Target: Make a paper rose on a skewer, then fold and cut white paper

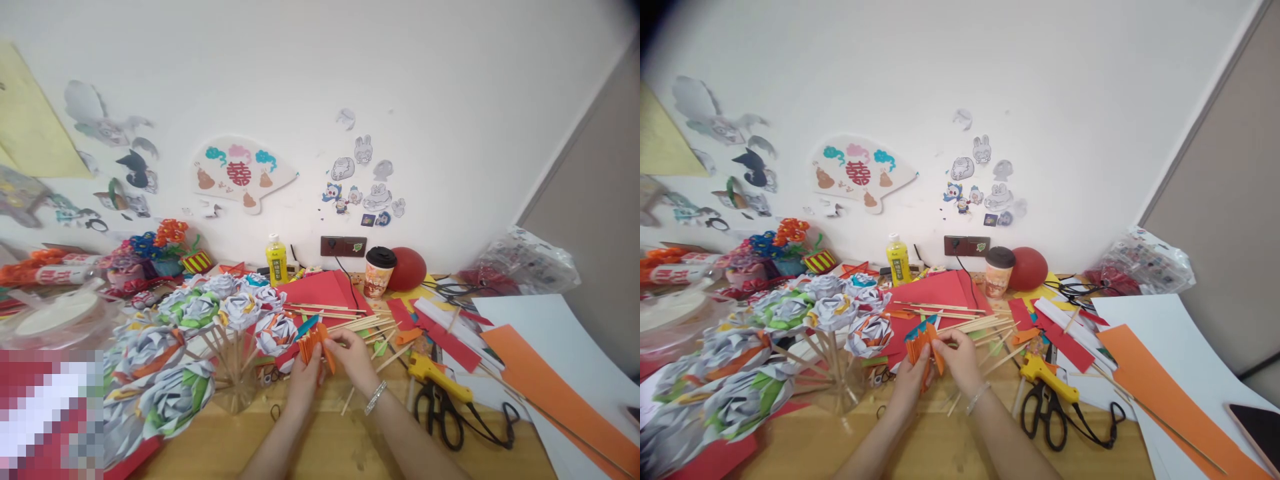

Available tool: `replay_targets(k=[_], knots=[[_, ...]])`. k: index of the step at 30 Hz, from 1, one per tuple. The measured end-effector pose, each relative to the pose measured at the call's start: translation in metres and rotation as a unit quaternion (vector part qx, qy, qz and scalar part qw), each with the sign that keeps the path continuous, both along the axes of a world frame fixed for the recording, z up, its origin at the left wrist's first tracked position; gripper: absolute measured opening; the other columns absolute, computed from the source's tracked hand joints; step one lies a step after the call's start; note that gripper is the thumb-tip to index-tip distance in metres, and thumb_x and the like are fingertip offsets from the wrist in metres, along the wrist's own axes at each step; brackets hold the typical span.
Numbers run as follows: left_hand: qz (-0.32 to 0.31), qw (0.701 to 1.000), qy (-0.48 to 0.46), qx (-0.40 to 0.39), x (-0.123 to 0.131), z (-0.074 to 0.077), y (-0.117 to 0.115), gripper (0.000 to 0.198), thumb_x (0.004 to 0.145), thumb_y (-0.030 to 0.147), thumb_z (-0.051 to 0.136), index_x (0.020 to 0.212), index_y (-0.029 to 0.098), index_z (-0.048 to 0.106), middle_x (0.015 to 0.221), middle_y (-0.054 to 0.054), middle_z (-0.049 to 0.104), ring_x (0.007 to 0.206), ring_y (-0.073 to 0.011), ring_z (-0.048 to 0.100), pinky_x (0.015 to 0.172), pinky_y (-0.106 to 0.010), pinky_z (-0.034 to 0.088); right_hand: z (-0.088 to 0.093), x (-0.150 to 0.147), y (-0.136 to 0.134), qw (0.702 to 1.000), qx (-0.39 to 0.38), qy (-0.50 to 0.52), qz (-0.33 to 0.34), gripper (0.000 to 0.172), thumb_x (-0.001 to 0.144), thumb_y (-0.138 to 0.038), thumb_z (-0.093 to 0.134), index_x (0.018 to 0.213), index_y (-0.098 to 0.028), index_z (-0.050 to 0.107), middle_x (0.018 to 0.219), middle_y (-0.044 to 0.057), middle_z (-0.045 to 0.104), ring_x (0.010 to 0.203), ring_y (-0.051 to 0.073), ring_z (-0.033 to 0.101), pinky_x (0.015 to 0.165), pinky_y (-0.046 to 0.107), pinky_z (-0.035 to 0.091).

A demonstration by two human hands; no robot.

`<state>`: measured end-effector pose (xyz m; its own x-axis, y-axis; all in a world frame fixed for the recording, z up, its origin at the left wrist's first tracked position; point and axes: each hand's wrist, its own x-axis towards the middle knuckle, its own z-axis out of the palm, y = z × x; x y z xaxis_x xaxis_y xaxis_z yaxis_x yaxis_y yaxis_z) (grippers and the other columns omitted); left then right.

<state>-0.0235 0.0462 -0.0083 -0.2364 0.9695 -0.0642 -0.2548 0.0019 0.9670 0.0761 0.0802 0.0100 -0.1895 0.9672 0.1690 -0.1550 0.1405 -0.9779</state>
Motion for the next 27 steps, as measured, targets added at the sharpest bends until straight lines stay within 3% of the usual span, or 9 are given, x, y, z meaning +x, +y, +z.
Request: replay_targets(k=[4,8,11,16,22,27], knots=[[-0.010,0.999,-0.034,-0.007,0.003,0.000,-0.002,0.048,0.061,0.063,0.057,0.049,0.018,0.044,0.030,0.006,0.040,0.029,-0.0062,0.033,0.035,-0.020,0.020,0.000,-0.005,-0.006,1.000,-0.007,0.003,0.016,0.026,0.065,-0.041,0.067,0.068,-0.016,0.060,0.072,0.002,0.059,0.068,0.016,0.056,0.065,0.028,0.045],[-0.061,0.994,-0.087,-0.009,0.007,0.004,-0.005,0.046,0.067,0.064,0.050,0.061,0.018,0.044,0.033,0.009,0.037,0.029,-0.0056,0.031,0.035,-0.018,0.023,0.002,-0.004,-0.008,0.998,-0.015,0.006,0.060,0.026,0.068,-0.042,0.064,0.066,-0.016,0.060,0.068,0.000,0.057,0.061,0.014,0.054,0.059,0.026,0.046],[-0.113,0.986,-0.123,-0.008,0.006,0.008,-0.007,0.044,0.066,0.062,0.053,0.066,0.019,0.044,0.038,0.011,0.034,0.028,-0.0034,0.026,0.034,-0.017,0.022,0.006,0.002,-0.004,0.996,-0.004,0.014,0.083,0.024,0.065,-0.035,0.069,0.079,-0.018,0.061,0.079,0.000,0.060,0.073,0.015,0.056,0.068,0.026,0.045],[-0.185,0.970,-0.158,-0.017,0.005,0.010,-0.010,0.041,0.068,0.056,0.056,0.066,0.018,0.041,0.046,0.010,0.040,0.029,-0.0007,0.025,0.034,-0.016,0.021,0.015,0.015,0.000,0.990,-0.001,0.021,0.136,0.042,0.062,-0.030,0.072,0.101,-0.022,0.058,0.098,0.002,0.060,0.088,0.016,0.056,0.080,0.029,0.043],[-0.220,0.962,-0.159,-0.031,0.005,0.013,-0.015,0.043,0.067,0.058,0.056,0.065,0.018,0.042,0.050,0.008,0.043,0.029,0.0004,0.023,0.035,-0.016,0.019,0.019,0.020,0.003,0.993,0.019,0.037,0.112,0.026,0.064,-0.033,0.070,0.084,-0.019,0.063,0.087,0.001,0.061,0.082,0.016,0.056,0.076,0.028,0.043],[-0.168,0.976,-0.132,-0.037,0.004,0.012,-0.010,0.042,0.070,0.059,0.051,0.065,0.019,0.043,0.042,0.010,0.036,0.030,-0.0017,0.022,0.036,-0.018,0.019,0.017,0.030,0.013,0.997,0.011,0.027,0.067,0.018,0.066,-0.031,0.068,0.075,-0.018,0.060,0.073,-0.001,0.059,0.070,0.013,0.055,0.068,0.025,0.043]])
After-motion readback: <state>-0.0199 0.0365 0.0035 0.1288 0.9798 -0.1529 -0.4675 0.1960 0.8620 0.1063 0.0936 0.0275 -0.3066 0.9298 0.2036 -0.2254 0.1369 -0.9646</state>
